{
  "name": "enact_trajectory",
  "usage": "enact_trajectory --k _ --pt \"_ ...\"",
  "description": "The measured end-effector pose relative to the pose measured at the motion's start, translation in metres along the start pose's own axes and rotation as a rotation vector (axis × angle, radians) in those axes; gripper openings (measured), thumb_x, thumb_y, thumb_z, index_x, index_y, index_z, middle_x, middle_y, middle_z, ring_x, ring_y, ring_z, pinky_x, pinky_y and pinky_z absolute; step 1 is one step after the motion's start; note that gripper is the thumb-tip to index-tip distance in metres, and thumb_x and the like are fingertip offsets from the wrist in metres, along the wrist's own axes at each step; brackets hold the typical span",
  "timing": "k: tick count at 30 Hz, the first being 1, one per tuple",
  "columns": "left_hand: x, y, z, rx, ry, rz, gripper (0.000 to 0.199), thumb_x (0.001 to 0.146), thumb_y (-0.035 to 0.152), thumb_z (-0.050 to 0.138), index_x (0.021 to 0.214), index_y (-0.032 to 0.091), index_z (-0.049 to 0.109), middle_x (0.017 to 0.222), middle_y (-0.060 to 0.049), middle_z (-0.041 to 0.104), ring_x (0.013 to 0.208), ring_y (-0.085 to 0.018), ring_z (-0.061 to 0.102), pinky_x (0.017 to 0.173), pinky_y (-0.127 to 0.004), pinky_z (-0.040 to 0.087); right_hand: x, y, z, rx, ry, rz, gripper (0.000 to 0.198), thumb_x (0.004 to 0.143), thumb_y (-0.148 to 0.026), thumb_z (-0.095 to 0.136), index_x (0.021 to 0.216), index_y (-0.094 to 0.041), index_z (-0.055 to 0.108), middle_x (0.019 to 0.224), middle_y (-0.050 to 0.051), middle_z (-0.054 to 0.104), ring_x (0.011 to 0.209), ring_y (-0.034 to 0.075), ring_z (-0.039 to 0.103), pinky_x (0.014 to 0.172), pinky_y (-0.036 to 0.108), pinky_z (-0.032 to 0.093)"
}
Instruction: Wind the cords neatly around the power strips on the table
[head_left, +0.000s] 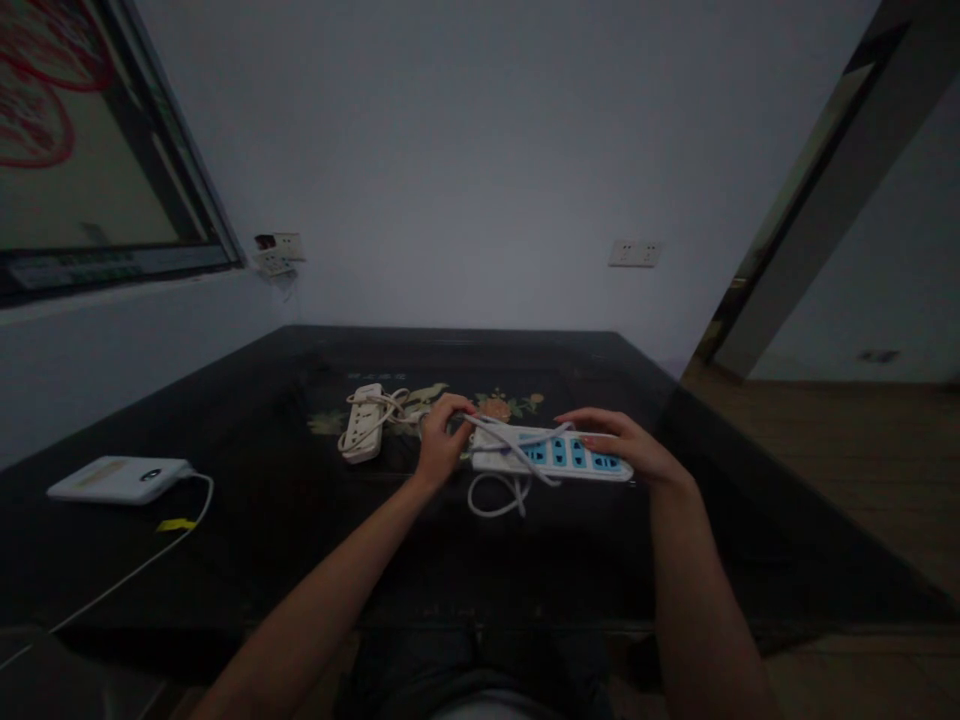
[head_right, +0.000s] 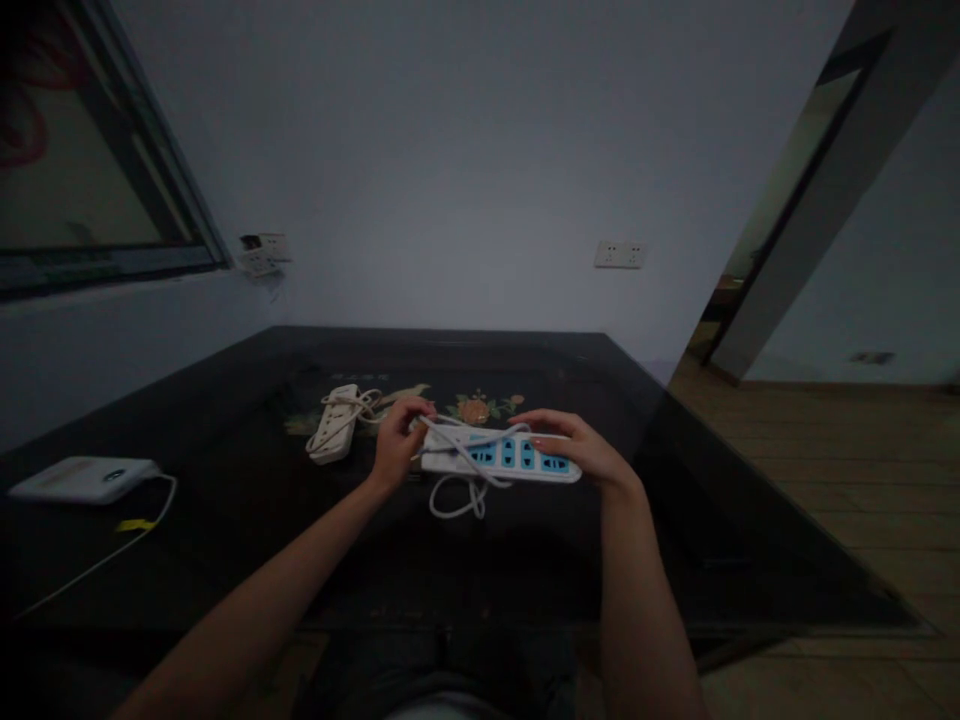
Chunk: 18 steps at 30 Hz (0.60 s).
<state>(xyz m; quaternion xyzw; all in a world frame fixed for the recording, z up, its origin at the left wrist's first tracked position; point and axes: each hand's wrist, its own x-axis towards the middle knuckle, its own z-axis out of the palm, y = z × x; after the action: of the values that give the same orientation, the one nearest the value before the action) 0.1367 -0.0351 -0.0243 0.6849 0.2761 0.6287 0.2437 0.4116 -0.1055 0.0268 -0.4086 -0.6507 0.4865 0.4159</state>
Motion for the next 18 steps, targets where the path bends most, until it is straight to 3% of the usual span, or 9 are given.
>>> enact_trajectory --k 5,10,12,15,18 --pt "-0.004 0.0 -0.001 0.086 -0.048 0.053 0.008 0.082 0.025 0.059 0.083 0.017 0.057 0.081 -0.003 0.057 0.079 -0.017 0.056 0.074 -0.029 0.044 0.005 0.007 -0.009 0.041 0.292 -0.039 0.037 0.07 -0.034 0.072 0.105 -0.023 0.07 0.1 0.005 0.07 0.079 0.017 0.063 0.065 0.025 0.048" --pt "-0.016 0.014 0.009 0.192 -0.332 0.18 0.008 0.084 0.023 0.057 0.088 0.017 0.06 0.073 -0.001 0.054 0.07 -0.015 0.053 0.068 -0.026 0.043 0.019 0.01 0.007 0.229 0.527 -0.104 0.035 0.066 -0.034 0.074 0.098 -0.023 0.07 0.094 0.003 0.069 0.072 0.016 0.062 0.056 0.026 0.051" --pt "-0.02 0.018 0.012 0.177 -0.489 0.187 0.016 0.085 0.024 0.056 0.099 0.017 0.06 0.08 -0.003 0.057 0.076 -0.016 0.055 0.072 -0.028 0.045 0.022 0.009 0.013 0.302 0.567 -0.116 0.035 0.065 -0.033 0.074 0.098 -0.023 0.07 0.09 0.002 0.069 0.068 0.016 0.061 0.053 0.027 0.052" --pt "-0.021 0.019 0.014 0.133 -0.687 0.188 0.038 0.081 0.035 0.065 0.114 0.02 0.057 0.104 -0.01 0.06 0.098 -0.021 0.055 0.088 -0.035 0.044 0.024 0.007 0.021 0.373 0.593 -0.152 0.035 0.065 -0.034 0.074 0.098 -0.023 0.068 0.086 0.001 0.068 0.064 0.016 0.061 0.049 0.027 0.052" --pt "-0.02 0.017 0.015 0.095 -0.758 0.16 0.065 0.069 0.054 0.071 0.123 0.021 0.054 0.121 -0.013 0.057 0.114 -0.027 0.047 0.1 -0.041 0.036 0.026 0.007 0.03 0.416 0.577 -0.2 0.038 0.066 -0.036 0.073 0.101 -0.023 0.066 0.091 0.003 0.069 0.063 0.016 0.062 0.051 0.028 0.054"
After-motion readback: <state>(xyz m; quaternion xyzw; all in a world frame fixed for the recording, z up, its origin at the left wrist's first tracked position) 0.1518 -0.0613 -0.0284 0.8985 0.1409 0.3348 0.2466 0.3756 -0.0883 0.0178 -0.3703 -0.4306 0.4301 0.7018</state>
